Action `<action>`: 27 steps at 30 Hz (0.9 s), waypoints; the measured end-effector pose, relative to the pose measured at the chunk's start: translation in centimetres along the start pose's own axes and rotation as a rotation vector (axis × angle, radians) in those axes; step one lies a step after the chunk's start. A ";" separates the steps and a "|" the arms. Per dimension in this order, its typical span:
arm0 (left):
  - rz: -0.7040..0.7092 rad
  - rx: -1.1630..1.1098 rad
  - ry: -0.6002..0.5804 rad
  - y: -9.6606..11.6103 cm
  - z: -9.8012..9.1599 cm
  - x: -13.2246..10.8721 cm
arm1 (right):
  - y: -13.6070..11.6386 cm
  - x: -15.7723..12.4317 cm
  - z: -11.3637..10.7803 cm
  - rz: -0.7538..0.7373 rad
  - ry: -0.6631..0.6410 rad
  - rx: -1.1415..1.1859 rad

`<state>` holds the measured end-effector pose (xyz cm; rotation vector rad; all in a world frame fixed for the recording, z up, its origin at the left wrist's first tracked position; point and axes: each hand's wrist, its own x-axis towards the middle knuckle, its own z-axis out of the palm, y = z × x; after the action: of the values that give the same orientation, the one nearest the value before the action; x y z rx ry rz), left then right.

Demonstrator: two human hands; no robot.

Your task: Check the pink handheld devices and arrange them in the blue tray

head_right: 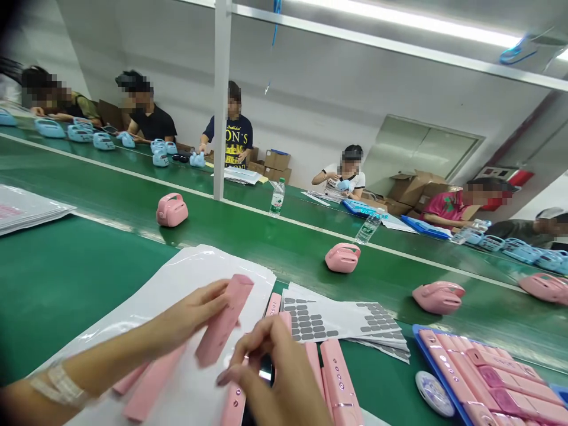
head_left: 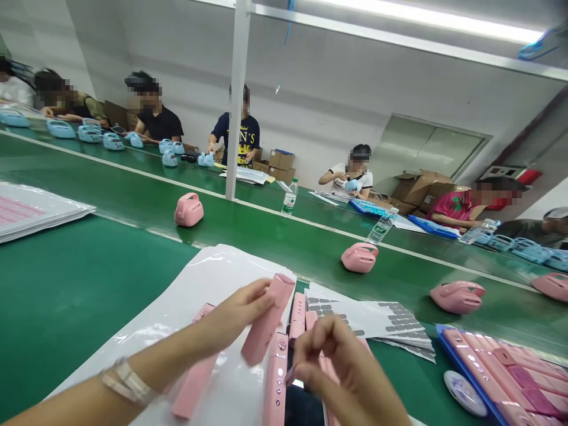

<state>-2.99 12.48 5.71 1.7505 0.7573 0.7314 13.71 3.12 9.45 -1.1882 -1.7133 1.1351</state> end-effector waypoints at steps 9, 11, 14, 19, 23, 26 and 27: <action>-0.462 -1.157 0.038 2.1 5.4 -7.0 | -1.4 1.0 -0.6 0.069 0.038 0.023; -0.443 -1.159 0.074 1.6 5.8 -7.2 | -1.4 0.9 -0.3 0.068 0.022 0.007; -0.461 -1.123 0.085 1.0 6.1 -7.4 | -1.3 0.7 -0.3 0.064 0.014 -0.040; -0.500 -1.050 0.057 0.8 6.1 -7.6 | -1.6 0.6 -0.2 0.107 0.024 -0.187; -0.445 -0.991 0.050 0.8 6.2 -7.6 | -1.8 0.6 -0.1 0.141 0.019 -0.229; -0.456 -1.037 0.065 0.6 6.3 -7.5 | -1.5 0.6 0.1 0.152 0.037 -0.238; -0.463 -1.038 0.068 0.5 6.4 -7.5 | -1.4 0.7 0.1 0.152 0.043 -0.235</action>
<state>-2.57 2.87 3.66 0.5882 0.6158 0.6761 13.02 3.47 10.80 -1.4988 -1.7841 1.0070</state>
